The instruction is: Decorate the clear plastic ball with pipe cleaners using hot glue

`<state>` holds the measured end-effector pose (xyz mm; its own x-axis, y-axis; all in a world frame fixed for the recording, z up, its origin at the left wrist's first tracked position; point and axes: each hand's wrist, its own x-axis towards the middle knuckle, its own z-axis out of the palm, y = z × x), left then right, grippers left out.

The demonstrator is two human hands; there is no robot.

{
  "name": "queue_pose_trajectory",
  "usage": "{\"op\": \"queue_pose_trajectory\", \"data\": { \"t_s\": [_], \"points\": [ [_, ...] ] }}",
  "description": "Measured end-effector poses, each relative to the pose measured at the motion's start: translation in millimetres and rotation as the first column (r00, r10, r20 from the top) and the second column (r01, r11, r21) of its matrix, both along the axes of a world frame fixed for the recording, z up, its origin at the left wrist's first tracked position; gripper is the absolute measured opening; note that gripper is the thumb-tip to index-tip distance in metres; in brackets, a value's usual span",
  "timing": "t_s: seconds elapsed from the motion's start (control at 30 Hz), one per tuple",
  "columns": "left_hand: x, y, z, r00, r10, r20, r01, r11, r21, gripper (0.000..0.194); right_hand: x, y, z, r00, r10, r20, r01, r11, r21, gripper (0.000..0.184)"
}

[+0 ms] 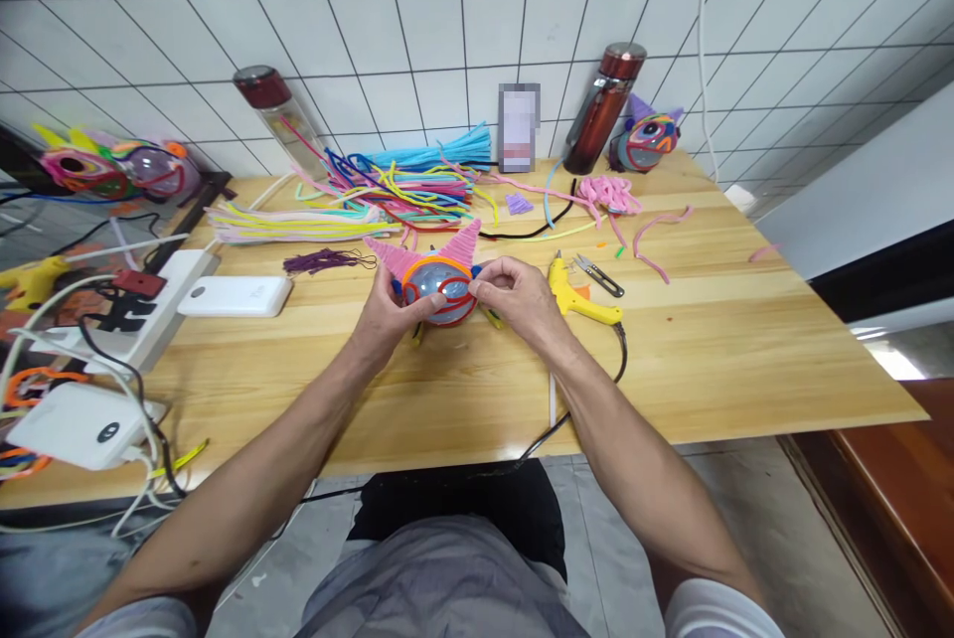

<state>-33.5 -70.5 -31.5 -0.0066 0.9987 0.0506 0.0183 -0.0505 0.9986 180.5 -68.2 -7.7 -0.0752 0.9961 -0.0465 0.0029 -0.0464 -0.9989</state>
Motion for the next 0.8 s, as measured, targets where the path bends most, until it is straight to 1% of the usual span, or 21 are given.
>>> {"op": "queue_pose_trajectory", "data": {
  "t_s": [0.13, 0.23, 0.37, 0.5, 0.63, 0.73, 0.8],
  "points": [
    [-1, 1, 0.7, 0.995, -0.026, 0.092, 0.028, 0.999, -0.027, 0.080, -3, 0, 0.2, 0.995, -0.032, -0.097, 0.030, 0.999, -0.017, 0.047],
    [-2, 0, 0.7, 0.991, -0.035, 0.130, 0.036, 0.999, -0.008, 0.080, -4, 0, -1.1, 0.992, -0.044, -0.116, 0.046, 0.999, 0.008, 0.052],
    [1, 0, 1.0, 0.986, -0.081, 0.148, 0.070, 0.994, 0.079, 0.087, -7, -3, -1.8, 0.993, -0.056, -0.103, 0.066, 0.994, 0.089, 0.048],
    [3, -1, 2.6, 0.985, -0.083, 0.154, 0.063, 0.989, 0.135, 0.101, -8, -6, 0.7, 0.989, -0.066, -0.133, 0.084, 0.988, 0.132, 0.047],
    [3, -1, 5.8, 0.976, -0.080, 0.204, 0.063, 0.994, 0.092, 0.108, -8, -9, 4.9, 0.977, -0.026, -0.214, 0.050, 0.993, 0.106, 0.041],
    [3, -2, 8.8, 0.976, -0.071, 0.205, 0.058, 0.996, 0.068, 0.105, -8, -10, 8.0, 0.972, -0.023, -0.233, 0.042, 0.996, 0.079, 0.035],
    [3, -3, 10.0, 0.980, -0.070, 0.189, 0.057, 0.995, 0.077, 0.103, -8, -11, 9.7, 0.972, -0.018, -0.234, 0.034, 0.997, 0.067, 0.037]
  ]
}}
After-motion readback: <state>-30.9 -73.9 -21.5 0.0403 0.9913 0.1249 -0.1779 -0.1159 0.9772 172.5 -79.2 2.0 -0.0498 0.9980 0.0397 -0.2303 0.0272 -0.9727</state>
